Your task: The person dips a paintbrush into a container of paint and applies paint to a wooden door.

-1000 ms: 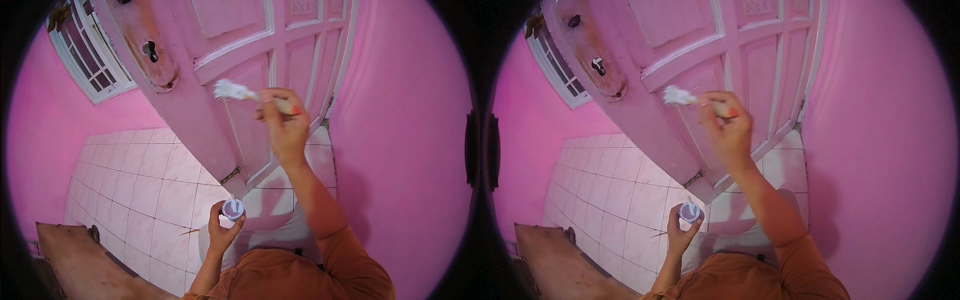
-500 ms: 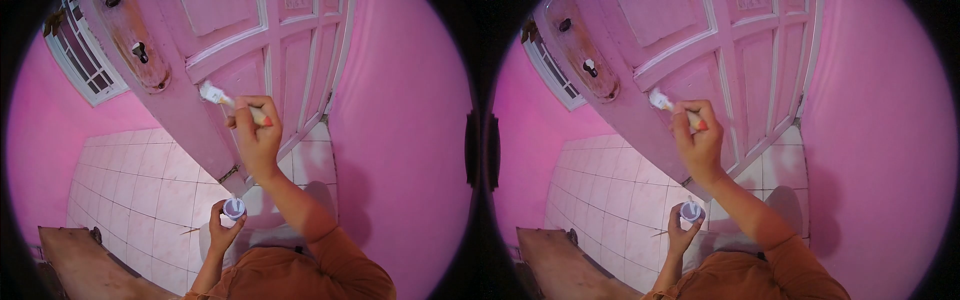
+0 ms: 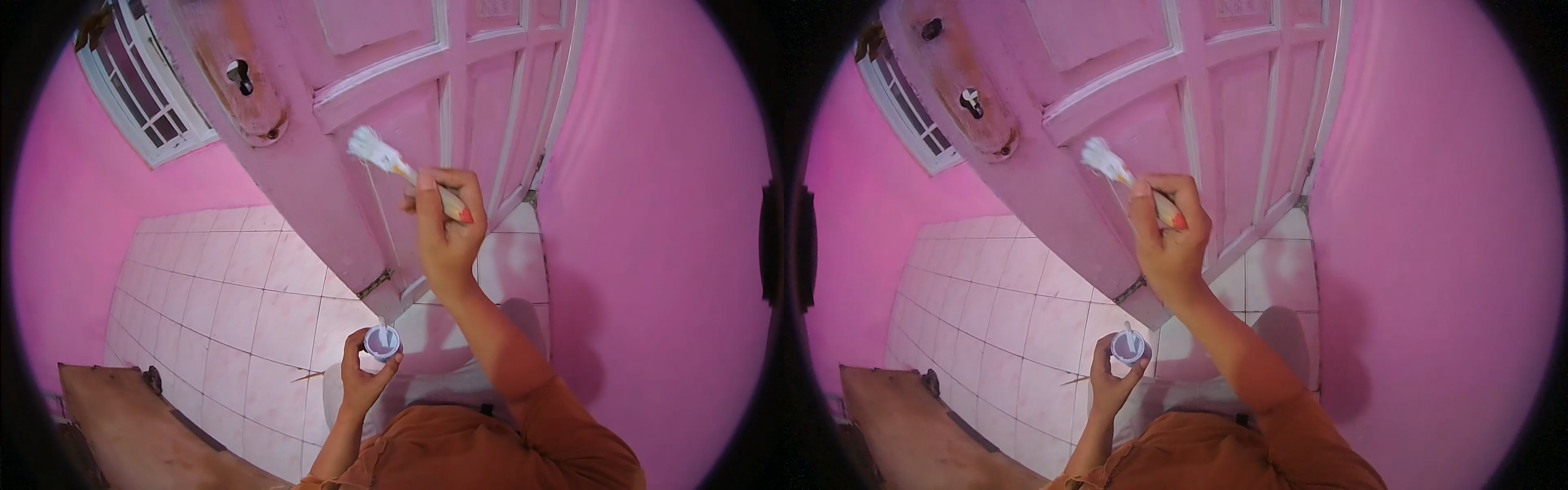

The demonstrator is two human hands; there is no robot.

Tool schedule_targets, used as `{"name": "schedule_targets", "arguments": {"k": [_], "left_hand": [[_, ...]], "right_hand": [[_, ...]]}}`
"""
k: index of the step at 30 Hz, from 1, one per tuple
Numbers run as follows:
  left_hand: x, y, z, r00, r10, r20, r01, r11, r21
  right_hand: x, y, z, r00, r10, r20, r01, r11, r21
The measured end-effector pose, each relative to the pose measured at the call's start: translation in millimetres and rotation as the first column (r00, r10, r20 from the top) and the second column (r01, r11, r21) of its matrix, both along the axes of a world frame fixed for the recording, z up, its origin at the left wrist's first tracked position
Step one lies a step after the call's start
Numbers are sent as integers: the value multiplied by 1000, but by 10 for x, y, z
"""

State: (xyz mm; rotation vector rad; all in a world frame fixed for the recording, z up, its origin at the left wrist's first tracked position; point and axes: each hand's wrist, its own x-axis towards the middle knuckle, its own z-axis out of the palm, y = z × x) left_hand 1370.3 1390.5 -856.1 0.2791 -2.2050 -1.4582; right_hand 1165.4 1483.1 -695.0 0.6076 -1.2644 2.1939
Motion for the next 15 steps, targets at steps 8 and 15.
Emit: {"name": "schedule_targets", "arguments": {"k": [8,15], "left_hand": [[-10,-3,-36,999,13,-51,-15,998,-56],[-16,-16,-49,999,4,-45,-6,1000,-31]], "right_hand": [[-100,54,-413,982,58,180,-78,991,107],[-716,446,194,982,42,183,-2,977,-212]]}}
